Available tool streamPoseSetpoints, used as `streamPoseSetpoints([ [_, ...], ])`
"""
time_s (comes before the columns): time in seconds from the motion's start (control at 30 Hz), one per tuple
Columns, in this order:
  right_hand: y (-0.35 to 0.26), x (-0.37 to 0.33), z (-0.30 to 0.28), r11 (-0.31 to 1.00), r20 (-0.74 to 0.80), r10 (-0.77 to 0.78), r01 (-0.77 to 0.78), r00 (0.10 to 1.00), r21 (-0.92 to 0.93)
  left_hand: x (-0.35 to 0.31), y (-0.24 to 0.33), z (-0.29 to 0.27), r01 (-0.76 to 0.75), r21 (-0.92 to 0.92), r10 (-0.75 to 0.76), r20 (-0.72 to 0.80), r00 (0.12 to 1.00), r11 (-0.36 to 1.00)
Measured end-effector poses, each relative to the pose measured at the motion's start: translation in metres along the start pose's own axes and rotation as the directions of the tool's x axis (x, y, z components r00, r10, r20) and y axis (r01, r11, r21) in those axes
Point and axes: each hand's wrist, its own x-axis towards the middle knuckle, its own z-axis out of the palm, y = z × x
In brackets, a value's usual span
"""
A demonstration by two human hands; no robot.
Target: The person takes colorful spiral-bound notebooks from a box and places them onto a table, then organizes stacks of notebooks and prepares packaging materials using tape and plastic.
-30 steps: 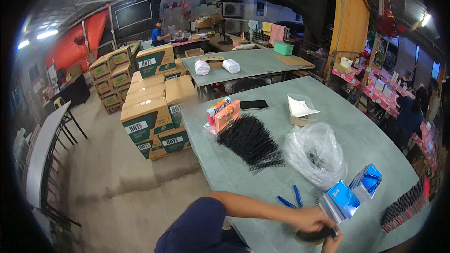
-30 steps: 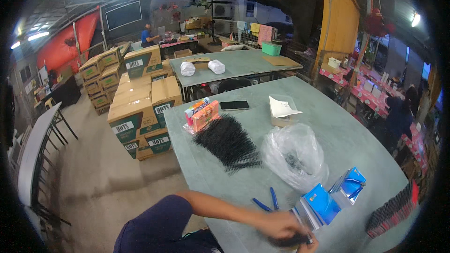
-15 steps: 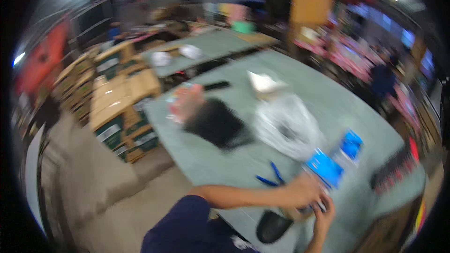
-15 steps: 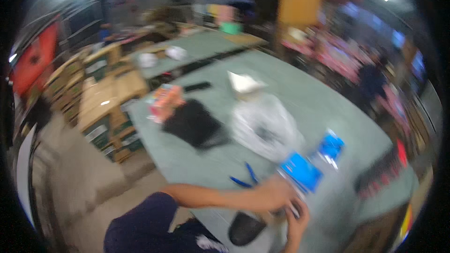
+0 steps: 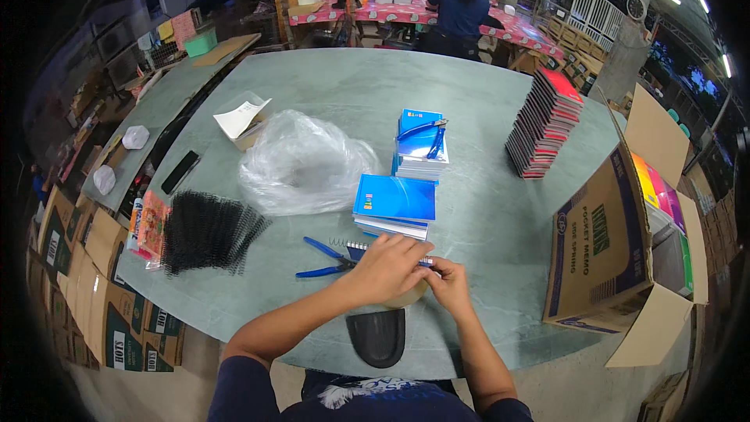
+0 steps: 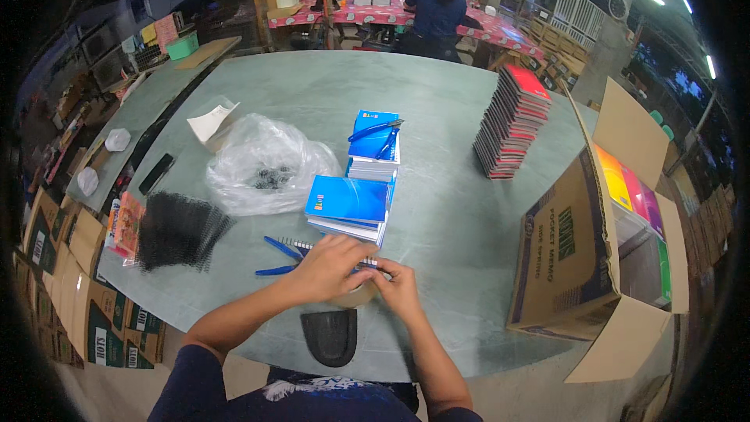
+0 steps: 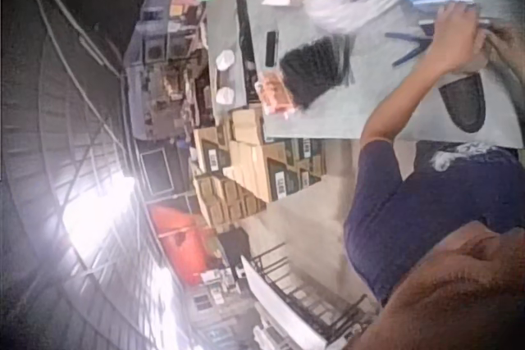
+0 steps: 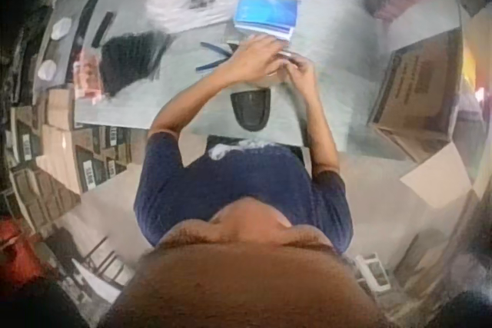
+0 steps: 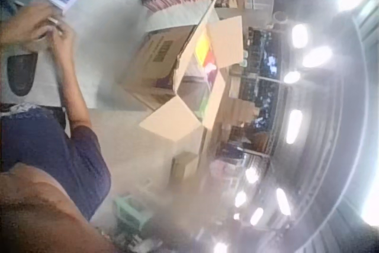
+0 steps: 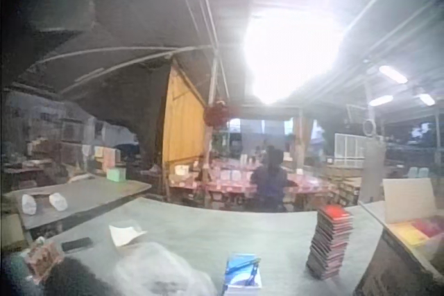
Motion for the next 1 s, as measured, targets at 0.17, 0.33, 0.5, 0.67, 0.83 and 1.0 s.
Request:
streamPoseSetpoints([
  [0.17,-0.005,0.0,0.0,0.999,0.047,0.033,-0.031,0.998,-0.034,0.0,-0.001,-0.01,0.038,0.02,-0.041,0.174,0.984,0.999],
  [0.33,-0.007,0.001,0.002,0.999,0.036,0.023,-0.023,0.999,-0.024,0.006,0.0,-0.011,0.047,0.061,-0.053,0.107,0.993,0.997],
  [0.5,-0.001,0.0,-0.002,0.996,0.016,-0.03,0.031,0.999,-0.089,0.007,-0.001,0.008,-0.017,-0.029,0.017,0.003,1.0,0.999],
  [0.67,0.01,-0.003,-0.003,0.993,0.04,0.018,-0.013,0.999,-0.116,0.004,0.001,0.008,0.002,-0.123,-0.002,-0.007,1.0,0.992],
  [0.83,0.011,-0.009,-0.002,0.991,-0.025,0.004,-0.007,1.0,-0.133,0.012,0.013,0.008,0.074,-0.063,-0.075,-0.009,0.997,0.995],
  [1.0,-0.048,-0.028,-0.041,0.971,-0.249,-0.16,0.106,0.955,-0.216,-0.009,-0.007,-0.034,0.024,-0.034,-0.034,-0.324,0.945,0.999],
])
